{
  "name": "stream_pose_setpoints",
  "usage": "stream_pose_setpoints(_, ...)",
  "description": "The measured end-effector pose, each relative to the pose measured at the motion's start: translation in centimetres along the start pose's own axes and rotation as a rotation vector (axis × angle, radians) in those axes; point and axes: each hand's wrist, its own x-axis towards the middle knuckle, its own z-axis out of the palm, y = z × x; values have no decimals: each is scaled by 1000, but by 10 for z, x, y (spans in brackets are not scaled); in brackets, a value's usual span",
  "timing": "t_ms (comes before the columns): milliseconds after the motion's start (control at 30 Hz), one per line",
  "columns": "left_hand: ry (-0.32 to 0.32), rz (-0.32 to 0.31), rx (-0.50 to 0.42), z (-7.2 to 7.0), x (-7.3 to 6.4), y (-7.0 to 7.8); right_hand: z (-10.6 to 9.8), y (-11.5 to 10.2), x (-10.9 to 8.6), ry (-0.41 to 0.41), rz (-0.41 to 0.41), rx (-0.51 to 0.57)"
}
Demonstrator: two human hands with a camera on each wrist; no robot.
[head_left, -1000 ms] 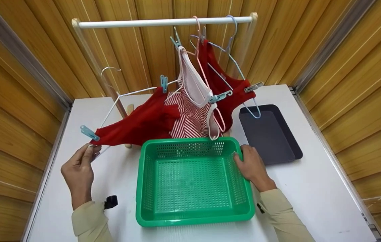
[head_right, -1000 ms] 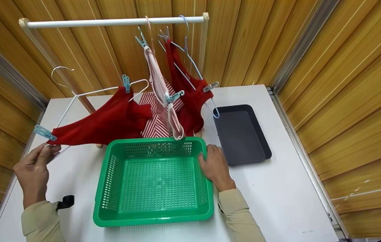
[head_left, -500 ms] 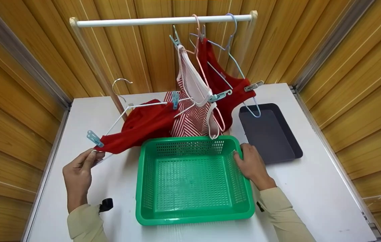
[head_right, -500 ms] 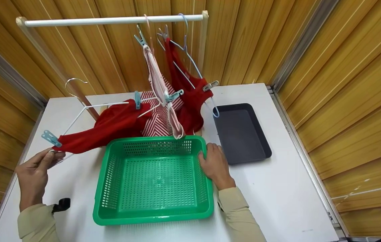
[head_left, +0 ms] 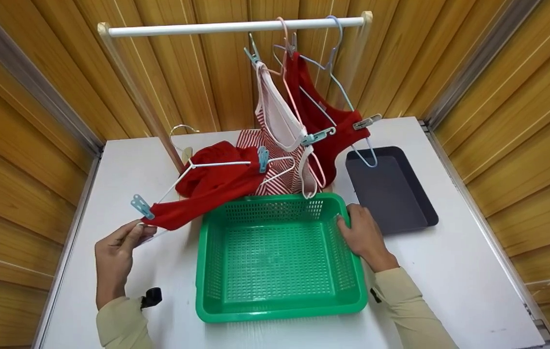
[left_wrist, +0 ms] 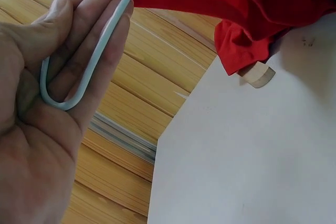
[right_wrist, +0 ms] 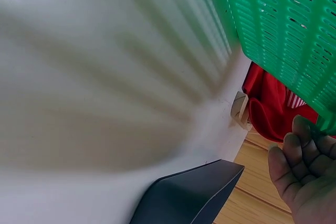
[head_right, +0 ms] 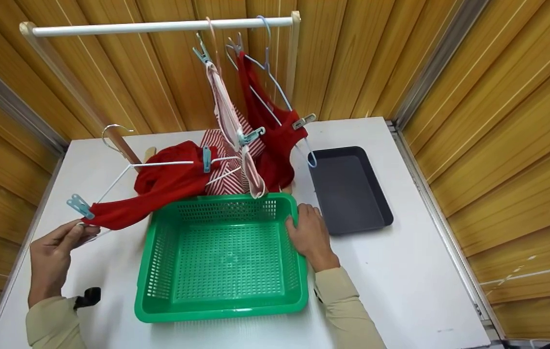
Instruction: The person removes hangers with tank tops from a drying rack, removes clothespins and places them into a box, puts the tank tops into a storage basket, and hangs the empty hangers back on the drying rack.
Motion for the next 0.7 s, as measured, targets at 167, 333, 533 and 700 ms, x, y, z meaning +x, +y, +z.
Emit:
stream_pose_setpoints(167, -28, -23, -11, -4, -4, -4, 0, 0, -1, 3, -1, 4)
stream_pose_setpoints(333, -47, -28, -10, -8, -6, -9, 0, 0, -1, 9, -8, 6)
stream_pose_setpoints(533, -60, -21, -29, -14, -9, -15, 1, -1, 0, -10, 6, 7)
stream_pose_setpoints(700, -86, -24, -12, -13, -9, -14, 1, -1, 1, -10, 7, 10)
